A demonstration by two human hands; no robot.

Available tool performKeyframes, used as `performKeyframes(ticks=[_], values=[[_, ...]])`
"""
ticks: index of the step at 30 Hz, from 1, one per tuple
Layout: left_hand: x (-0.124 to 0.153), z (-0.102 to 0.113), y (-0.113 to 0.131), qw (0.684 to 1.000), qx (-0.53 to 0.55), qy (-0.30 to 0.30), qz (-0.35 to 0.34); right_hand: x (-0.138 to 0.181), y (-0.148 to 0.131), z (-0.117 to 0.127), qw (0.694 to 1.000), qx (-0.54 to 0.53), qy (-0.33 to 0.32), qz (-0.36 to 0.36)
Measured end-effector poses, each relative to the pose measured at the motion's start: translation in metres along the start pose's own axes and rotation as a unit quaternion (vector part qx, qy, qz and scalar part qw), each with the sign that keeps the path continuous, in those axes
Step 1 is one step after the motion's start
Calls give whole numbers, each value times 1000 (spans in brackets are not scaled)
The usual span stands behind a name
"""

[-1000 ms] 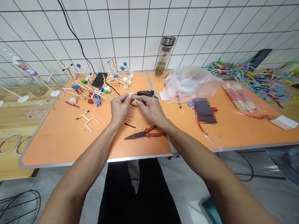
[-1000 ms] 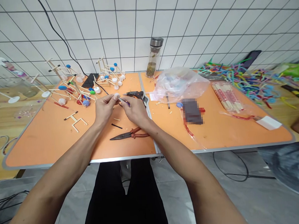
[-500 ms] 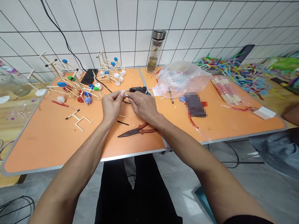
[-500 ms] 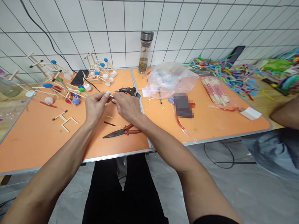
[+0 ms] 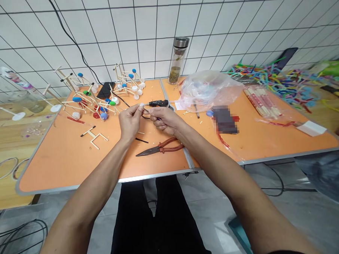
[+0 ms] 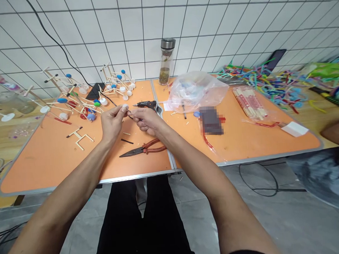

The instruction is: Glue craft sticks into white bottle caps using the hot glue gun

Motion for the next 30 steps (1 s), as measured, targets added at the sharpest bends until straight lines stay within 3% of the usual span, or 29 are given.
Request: performKeyframes(ticks=[3,6,8,10,11,13,15,16,18,19,21,24,27,28,30], values=[[2,-1,8,1000,16,-6,-18,3,-10,-2,990,-116,-63,-50],[3,-1,10,1000,24,2,-16,3,-11,-2,989,-115,-75,-50],[2,0,8,1000,17,6,-11,0,-5,-2,999,-30,-40,-18],[0,0,2,1000,15,11,1,-1,1,-1,988,145,32,52],[-1,0,-2,1000,18,12,10,-1,4,-2,959,257,74,92],[-3,-1,-10,999,25,11,31,2,9,-6,854,481,144,135],[-5,-2,-15,998,33,9,48,6,12,-11,740,640,172,114],[-6,-2,-17,998,36,9,52,8,13,-13,700,686,176,92],[-6,-2,-20,998,39,9,49,11,14,-16,671,717,176,67],[-7,-2,-20,998,38,6,41,11,13,-16,680,708,176,72],[-7,-2,-21,999,35,-5,18,10,12,-14,736,647,172,102],[-6,-2,-21,999,34,-12,-10,5,7,-7,856,475,147,142],[-6,-2,-19,999,44,-10,-27,2,1,0,969,220,77,79],[-6,-3,-17,998,53,-11,-31,3,-2,1,991,125,40,41],[-6,-3,-14,996,82,-11,-38,5,-7,1,998,-40,-29,-24]])
Point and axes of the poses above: each hand's wrist, its own x-axis away from the middle knuckle, its own z-axis out of the back of the hand, y = z × x, the point moved 1 cm from there along -x, towards the middle knuckle, and after that the axes turned 12 degrees about -y, right-handed, at the moved point
